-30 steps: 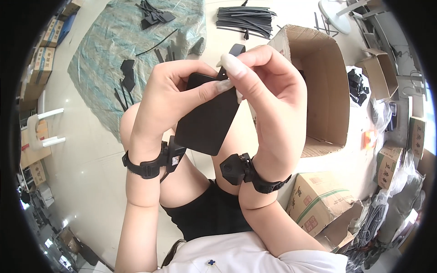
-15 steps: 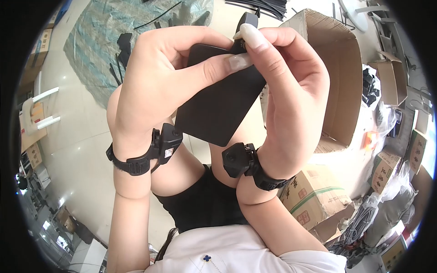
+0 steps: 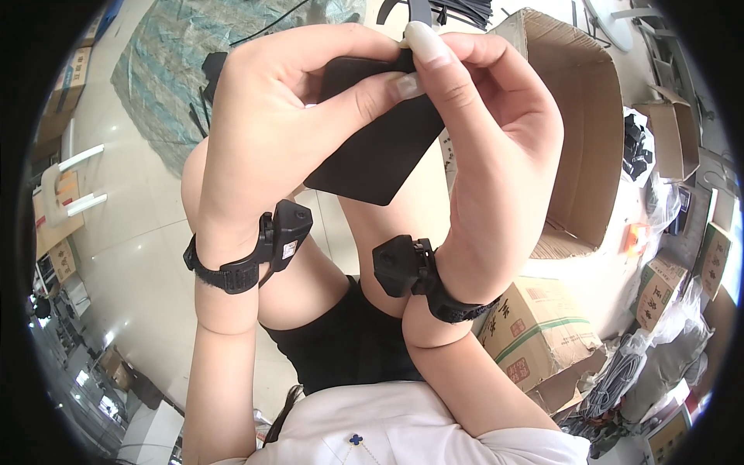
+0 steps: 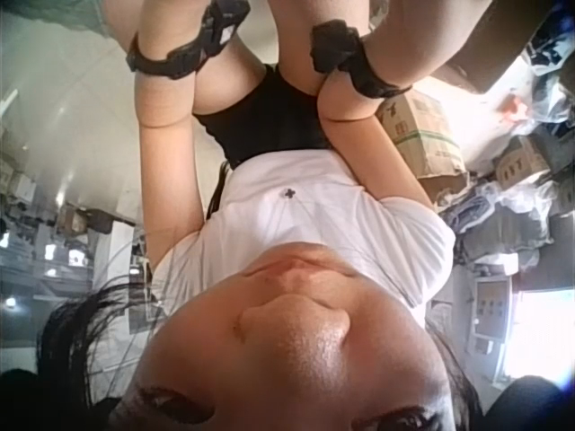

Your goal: The recorder is assembling black tags by threading black straps through the top openings of the tags.

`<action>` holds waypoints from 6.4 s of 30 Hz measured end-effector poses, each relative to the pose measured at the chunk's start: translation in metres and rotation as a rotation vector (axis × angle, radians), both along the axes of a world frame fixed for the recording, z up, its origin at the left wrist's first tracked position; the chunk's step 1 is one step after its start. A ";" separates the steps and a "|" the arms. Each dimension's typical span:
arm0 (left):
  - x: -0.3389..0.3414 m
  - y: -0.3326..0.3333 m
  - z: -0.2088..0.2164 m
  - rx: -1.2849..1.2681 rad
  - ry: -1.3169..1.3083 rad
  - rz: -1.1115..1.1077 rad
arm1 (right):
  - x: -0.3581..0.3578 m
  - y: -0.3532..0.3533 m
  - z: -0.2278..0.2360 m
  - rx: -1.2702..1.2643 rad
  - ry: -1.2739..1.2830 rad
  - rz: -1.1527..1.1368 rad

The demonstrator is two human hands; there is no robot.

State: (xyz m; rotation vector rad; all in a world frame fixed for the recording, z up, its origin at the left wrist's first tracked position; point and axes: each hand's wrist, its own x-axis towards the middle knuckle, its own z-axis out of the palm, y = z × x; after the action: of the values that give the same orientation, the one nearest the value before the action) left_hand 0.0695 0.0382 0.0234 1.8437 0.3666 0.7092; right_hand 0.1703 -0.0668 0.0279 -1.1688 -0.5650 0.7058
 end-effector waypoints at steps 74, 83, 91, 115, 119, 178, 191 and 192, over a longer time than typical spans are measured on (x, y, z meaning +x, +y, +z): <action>-0.005 0.013 0.006 -0.838 -0.051 0.019 | 0.073 -0.036 -0.026 -0.271 -0.671 -0.084; -0.009 0.019 0.010 -0.688 0.152 0.045 | 0.040 -0.113 -0.336 -1.229 -0.673 0.366; -0.007 0.016 0.007 -1.062 0.224 0.143 | 0.027 -0.101 -0.451 -1.393 -0.783 0.420; -0.001 0.008 0.013 -0.419 0.182 -0.192 | 0.061 -0.069 -0.065 -0.603 -0.329 -0.083; 0.001 0.004 0.017 -0.354 0.216 -0.193 | 0.038 -0.054 0.018 -0.329 -0.411 -0.160; -0.014 0.009 0.021 0.066 0.283 -0.239 | 0.027 -0.014 -0.031 0.243 0.407 0.274; -0.012 0.009 0.019 0.057 0.286 -0.244 | 0.037 -0.021 -0.038 0.283 0.547 0.268; -0.012 0.009 0.019 0.053 0.285 -0.243 | 0.038 -0.022 -0.039 0.335 0.603 0.323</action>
State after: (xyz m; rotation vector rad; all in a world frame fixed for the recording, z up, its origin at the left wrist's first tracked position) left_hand 0.0573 0.0471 0.0429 2.0027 0.3017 0.2931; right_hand 0.2087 -0.0885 -0.0115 -0.5116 -0.3389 1.1372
